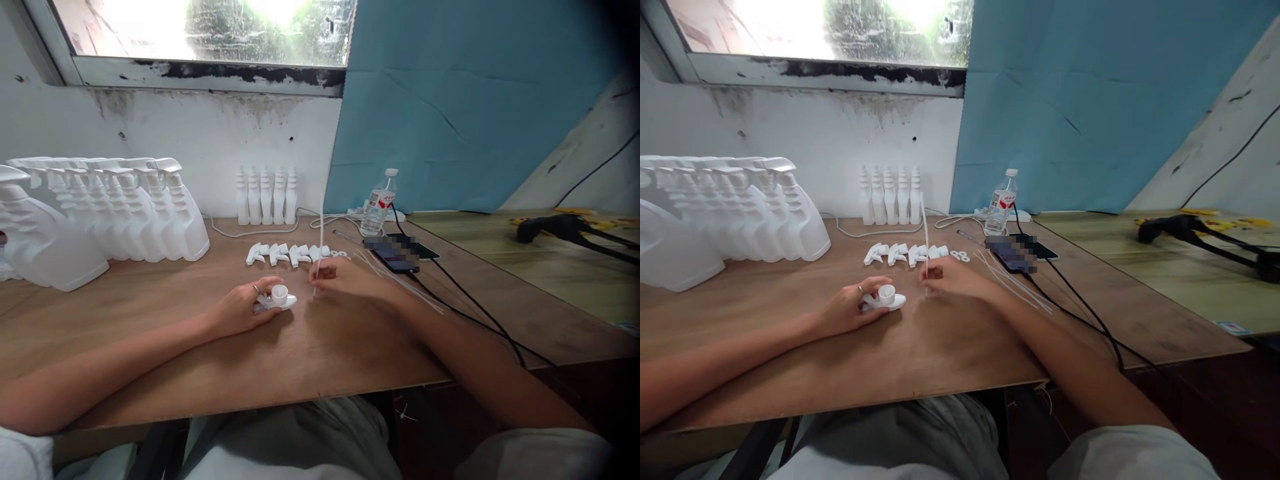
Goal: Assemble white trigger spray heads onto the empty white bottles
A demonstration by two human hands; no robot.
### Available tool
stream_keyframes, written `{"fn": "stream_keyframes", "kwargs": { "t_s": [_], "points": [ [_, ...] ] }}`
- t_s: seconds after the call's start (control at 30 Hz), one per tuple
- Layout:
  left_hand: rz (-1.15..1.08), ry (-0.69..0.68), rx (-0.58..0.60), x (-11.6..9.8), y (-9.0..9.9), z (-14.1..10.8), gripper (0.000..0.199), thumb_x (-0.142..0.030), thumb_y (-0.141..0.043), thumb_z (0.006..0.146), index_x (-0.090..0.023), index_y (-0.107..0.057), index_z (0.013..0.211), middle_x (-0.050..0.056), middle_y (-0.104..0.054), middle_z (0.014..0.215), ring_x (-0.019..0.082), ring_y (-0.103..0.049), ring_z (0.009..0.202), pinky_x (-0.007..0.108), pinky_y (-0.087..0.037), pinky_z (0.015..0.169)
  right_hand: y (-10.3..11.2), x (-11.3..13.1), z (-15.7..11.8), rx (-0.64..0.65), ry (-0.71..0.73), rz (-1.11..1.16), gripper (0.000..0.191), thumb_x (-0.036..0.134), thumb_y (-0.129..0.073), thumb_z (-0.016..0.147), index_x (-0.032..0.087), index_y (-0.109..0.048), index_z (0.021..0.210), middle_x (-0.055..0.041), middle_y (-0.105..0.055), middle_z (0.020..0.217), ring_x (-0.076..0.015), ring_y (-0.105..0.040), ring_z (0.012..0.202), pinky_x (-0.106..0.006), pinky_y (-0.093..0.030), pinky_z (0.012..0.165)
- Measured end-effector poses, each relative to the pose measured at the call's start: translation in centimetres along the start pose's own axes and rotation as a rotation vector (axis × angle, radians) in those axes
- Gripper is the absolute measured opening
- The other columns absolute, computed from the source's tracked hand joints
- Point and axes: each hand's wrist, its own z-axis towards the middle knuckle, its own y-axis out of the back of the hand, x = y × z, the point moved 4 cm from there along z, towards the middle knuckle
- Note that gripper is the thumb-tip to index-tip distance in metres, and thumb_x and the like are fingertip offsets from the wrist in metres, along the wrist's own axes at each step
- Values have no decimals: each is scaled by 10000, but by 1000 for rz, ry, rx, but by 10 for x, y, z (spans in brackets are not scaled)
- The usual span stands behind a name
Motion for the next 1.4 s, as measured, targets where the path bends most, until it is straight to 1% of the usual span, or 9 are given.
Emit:
{"fn": "stream_keyframes", "kwargs": {
  "t_s": [0.07,0.23,0.33,0.5,0.77,0.9,1.03,1.23,1.4],
  "points": [
    [-2,-21,-2,-1,0,0,459,-443,-565,871,-223,-501,1268,55,-686,1112,164,-663,813,262,-505,752,-7,-7,1,65,-55,-22,206,339,-658,801,135,-641,783,-26,-658,677,-132,-620,610,-267,-504,607],
    [-29,-50,-28,-3,0,1,415,-420,-576,871,-230,-551,1239,46,-680,1161,155,-657,827,247,-504,756,-11,17,5,-199,106,155,265,407,-670,815,143,-650,787,-27,-668,678,-126,-605,601,-274,-496,604],
    [-37,-51,-34,-3,0,1,422,-416,-586,864,-232,-561,1243,40,-689,1136,158,-658,834,250,-508,760,-24,31,8,-258,209,165,274,429,-663,830,161,-647,777,-12,-642,667,-119,-575,581,-264,-473,561],
    [-41,-58,-25,-1,-1,2,447,-394,-597,856,-251,-554,1278,34,-689,1145,177,-665,908,260,-507,801,-40,33,12,-246,251,32,258,413,-625,867,182,-644,752,-16,-638,747,-121,-558,610,-264,-464,558],
    [-42,-77,-35,0,-3,1,492,-390,-603,857,-251,-523,1322,40,-690,1155,186,-664,933,281,-505,827,-44,36,11,-209,287,-187,201,330,-583,901,183,-609,768,-12,-631,786,-121,-549,643,-252,-439,599],
    [-57,-75,-31,2,-4,2,500,-379,-606,855,-238,-528,1328,47,-692,1140,191,-662,931,285,-506,835,-46,42,15,-202,290,-306,194,281,-576,895,180,-571,728,7,-586,695,-119,-518,631,-238,-405,593],
    [-56,-74,-24,1,-3,2,493,-383,-609,852,-225,-534,1313,41,-700,1087,186,-667,890,284,-507,830,-51,45,21,-191,338,-383,274,266,-570,874,184,-464,635,41,-483,582,-97,-414,551,-224,-323,542],
    [-84,-109,-46,-3,-2,2,431,-391,-597,864,-216,-562,1256,58,-675,1189,210,-660,990,300,-501,882,-60,39,22,-155,354,-379,274,223,-542,872,189,-425,627,43,-463,581,-98,-392,545,-235,-312,551],
    [-116,-2,-26,4,-3,4,534,-386,-636,827,-222,-487,1312,35,-711,987,176,-672,799,261,-508,703,-55,28,25,-200,264,-342,232,307,-583,880,178,-533,695,26,-523,632,-110,-463,600,-228,-372,568]
  ]
}}
